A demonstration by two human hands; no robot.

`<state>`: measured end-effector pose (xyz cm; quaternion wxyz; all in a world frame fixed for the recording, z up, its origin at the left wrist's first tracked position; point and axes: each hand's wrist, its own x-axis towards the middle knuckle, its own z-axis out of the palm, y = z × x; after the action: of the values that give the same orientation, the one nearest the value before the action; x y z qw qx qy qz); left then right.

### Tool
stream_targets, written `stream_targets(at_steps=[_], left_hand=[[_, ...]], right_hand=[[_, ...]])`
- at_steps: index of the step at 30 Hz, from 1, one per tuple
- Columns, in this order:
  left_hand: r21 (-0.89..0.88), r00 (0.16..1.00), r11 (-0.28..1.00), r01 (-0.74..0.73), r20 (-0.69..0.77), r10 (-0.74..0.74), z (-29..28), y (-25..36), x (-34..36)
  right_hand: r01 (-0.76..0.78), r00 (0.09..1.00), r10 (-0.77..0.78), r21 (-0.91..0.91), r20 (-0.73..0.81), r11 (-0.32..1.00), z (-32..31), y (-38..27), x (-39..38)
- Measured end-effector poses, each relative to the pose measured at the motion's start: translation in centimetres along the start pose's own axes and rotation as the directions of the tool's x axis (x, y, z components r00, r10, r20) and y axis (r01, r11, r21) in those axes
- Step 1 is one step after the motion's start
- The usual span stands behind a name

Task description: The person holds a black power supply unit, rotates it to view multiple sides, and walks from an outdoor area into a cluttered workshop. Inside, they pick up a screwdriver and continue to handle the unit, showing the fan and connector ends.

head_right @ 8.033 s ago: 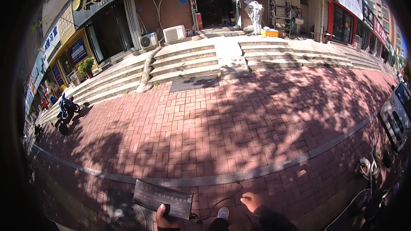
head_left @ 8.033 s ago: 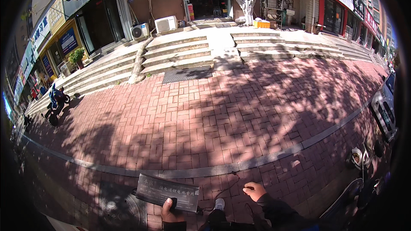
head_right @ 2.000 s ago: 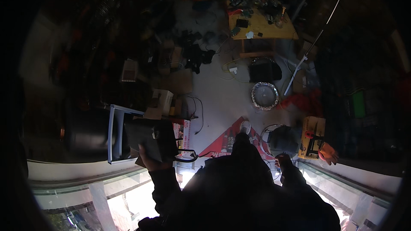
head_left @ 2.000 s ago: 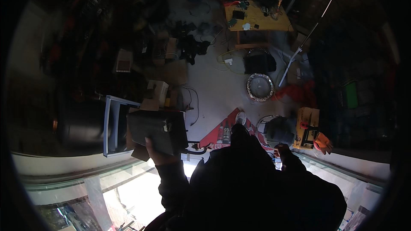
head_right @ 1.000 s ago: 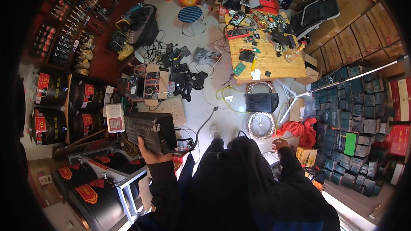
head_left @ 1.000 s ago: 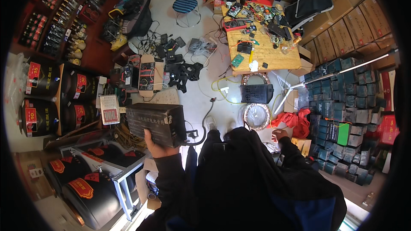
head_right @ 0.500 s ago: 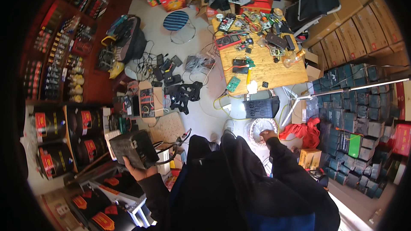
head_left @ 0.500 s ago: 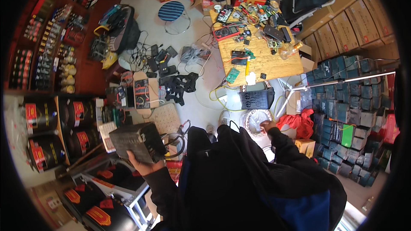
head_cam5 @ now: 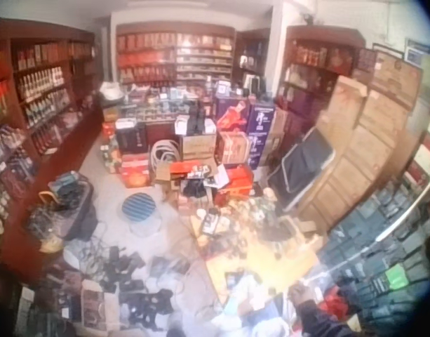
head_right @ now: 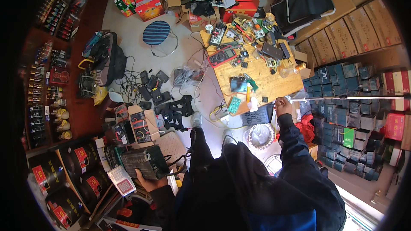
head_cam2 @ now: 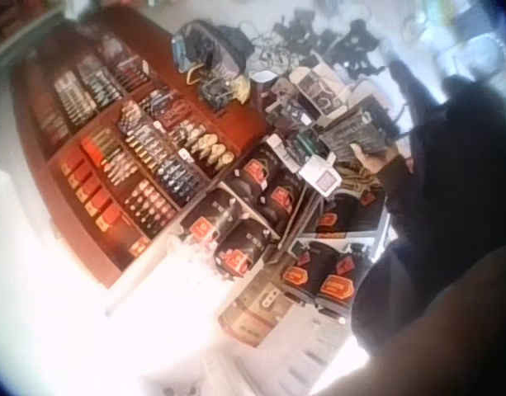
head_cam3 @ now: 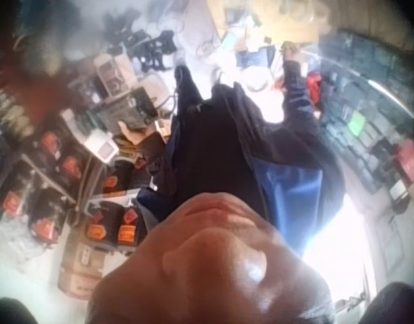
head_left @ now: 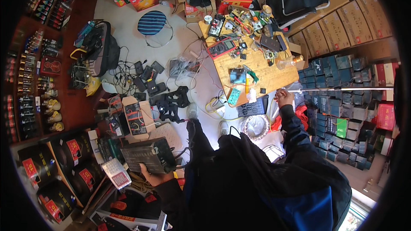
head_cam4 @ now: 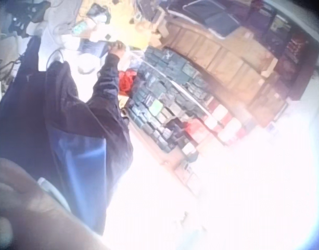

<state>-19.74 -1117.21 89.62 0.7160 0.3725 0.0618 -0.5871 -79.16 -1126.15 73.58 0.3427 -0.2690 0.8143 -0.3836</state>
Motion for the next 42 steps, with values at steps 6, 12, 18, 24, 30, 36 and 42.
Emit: stream_targets(at_steps=[6, 12, 18, 24, 30, 36, 42], left_hand=[[0.01, 0.99, 0.994, 0.107, -0.093, -0.106, 2.7, 2.2, 7.4], [0.005, 0.987, 0.991, 0.135, -0.083, -0.134, 4.4, 4.5, 11.6], [0.024, 0.996, 0.996, 0.09, -0.003, -0.09, 5.3, 5.9, 12.3], [0.127, 0.992, 0.991, -0.039, -0.116, 0.054, 4.8, 6.1, 9.8], [0.188, 0.997, 0.982, -0.018, -0.071, 0.032, 3.5, 5.7, 7.2], [0.22, 0.998, 0.973, 0.064, -0.021, -0.06, 3.4, 5.6, 5.5], [0.249, 0.999, 0.968, -0.014, -0.045, 0.026, 4.1, 4.7, 5.2]], right_hand=[[0.11, 0.991, -0.111, 0.014, 0.081, 0.994, 7.2, -9.5, 1.1], [0.252, 0.959, -0.24, -0.072, 0.149, 0.965, 12.0, -13.0, 0.0], [0.142, 0.987, -0.143, 0.026, 0.078, 0.99, 11.8, -14.5, -1.5], [0.312, 0.95, -0.311, 0.146, -0.027, 0.939, 10.3, -14.1, -2.8], [0.257, 0.965, -0.238, 0.23, -0.107, 0.939, 7.5, -9.5, -6.0], [0.132, 0.979, -0.105, 0.155, -0.173, 0.979, 4.3, -1.8, -8.8], [0.049, 0.982, -0.032, 0.088, -0.189, 0.995, 3.0, 2.6, -11.4]])
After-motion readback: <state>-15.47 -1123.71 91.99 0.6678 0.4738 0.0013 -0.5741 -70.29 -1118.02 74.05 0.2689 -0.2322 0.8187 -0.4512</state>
